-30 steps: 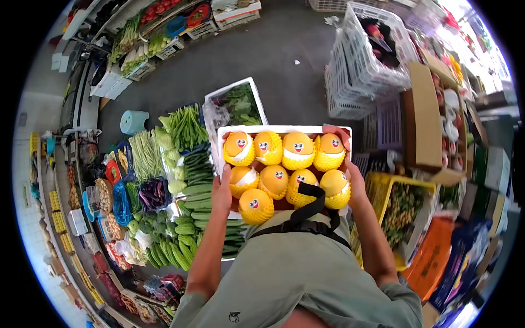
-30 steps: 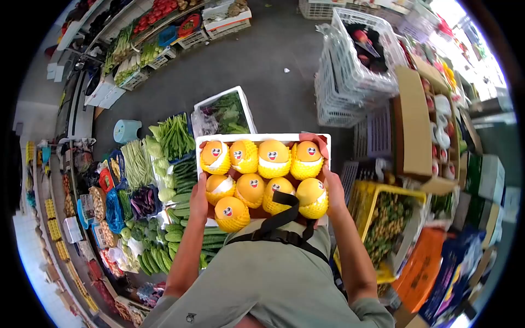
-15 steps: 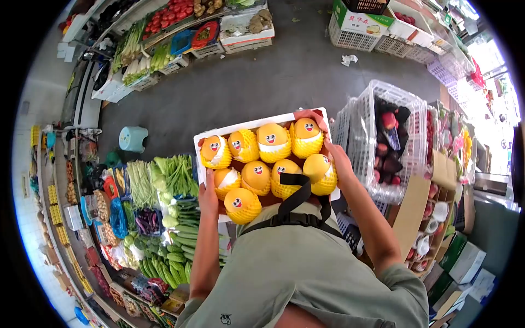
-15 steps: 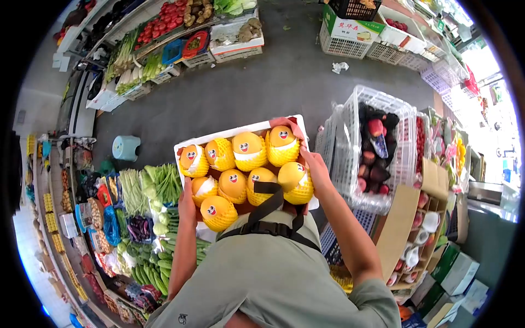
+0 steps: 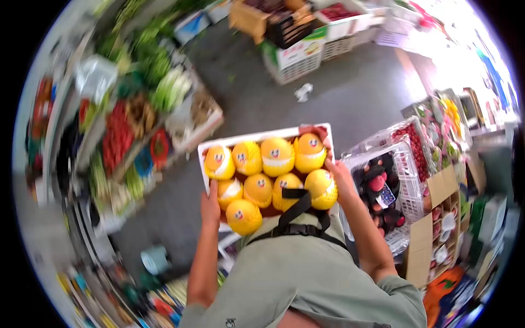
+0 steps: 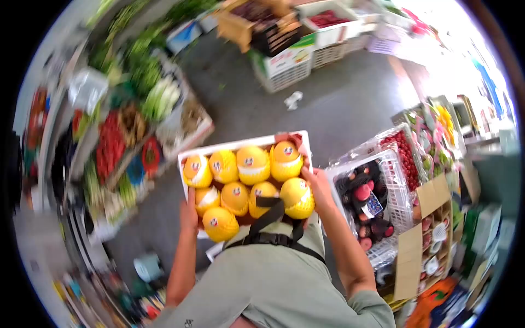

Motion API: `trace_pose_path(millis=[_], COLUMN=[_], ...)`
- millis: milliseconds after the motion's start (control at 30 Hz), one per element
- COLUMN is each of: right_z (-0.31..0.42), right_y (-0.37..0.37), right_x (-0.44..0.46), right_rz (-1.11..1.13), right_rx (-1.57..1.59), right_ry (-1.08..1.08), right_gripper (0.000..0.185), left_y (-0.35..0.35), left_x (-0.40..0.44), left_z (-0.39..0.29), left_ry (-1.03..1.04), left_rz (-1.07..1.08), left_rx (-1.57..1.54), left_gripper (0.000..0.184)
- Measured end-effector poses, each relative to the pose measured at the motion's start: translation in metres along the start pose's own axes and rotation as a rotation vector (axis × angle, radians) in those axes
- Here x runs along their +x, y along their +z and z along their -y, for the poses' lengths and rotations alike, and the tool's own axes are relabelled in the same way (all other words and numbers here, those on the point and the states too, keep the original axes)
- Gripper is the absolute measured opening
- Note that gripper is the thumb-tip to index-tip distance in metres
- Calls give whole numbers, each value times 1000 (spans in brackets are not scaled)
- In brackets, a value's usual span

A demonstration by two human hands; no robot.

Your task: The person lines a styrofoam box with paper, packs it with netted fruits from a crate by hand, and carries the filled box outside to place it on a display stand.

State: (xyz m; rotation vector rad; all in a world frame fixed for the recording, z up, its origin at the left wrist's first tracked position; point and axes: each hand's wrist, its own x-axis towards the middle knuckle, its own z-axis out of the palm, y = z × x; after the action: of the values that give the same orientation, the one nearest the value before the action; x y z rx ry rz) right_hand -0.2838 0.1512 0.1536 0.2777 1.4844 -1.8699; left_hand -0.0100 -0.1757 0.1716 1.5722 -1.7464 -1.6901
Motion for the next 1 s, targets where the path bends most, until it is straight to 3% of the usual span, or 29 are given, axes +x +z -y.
trace_pose_path(millis=[100,133,200,300,367,467,567,633,700,800,867,967,1000], right_z=[-8,-9,3,59,86,124,165,171,184,218,244,300,306], right_y=[-7,3,10,22,15,12,-14,-29,-44,-76,-83,-88,-97], right_x=[66,69,109,154,184,213,246,263,285,316,316,341,348], right_rz=[-153,-213,-290,-309,-361,-441,-527,-594,-670,-875,-876,-979,-1019], right_rx=[38,-12,3,82,89,149,192,284,342,307,470,682,645], right_ry=[-53,-54,-74,-28,-84,-94,-125,-133,-147,-158,-236,-384,-346], right_gripper=[44,45,47,44,44,43,44,55,53,47,44,41,39], left_y=[57,66,89,147,180,235,313,360,419,518,565,658,685], left_x=[72,101,163,199,246,289,332,355,357,391,370,407,417], left_z=[-70,-47,-75,-166,-169,-229,-279,-300,-349,-389,-446,-481,-488], left_ry=[44,68,87,30,137,124,94,179,155,321,332,372,406], left_rz=[138,203,277,370,399,531,566,703,805,829,939,1066,1041], left_rx=[-57,-120,-104,-107,-121,-56,-5,32,76,196,214,351,405], left_gripper=[74,73,73,75,73,71,67,62,57,59,59,62,66])
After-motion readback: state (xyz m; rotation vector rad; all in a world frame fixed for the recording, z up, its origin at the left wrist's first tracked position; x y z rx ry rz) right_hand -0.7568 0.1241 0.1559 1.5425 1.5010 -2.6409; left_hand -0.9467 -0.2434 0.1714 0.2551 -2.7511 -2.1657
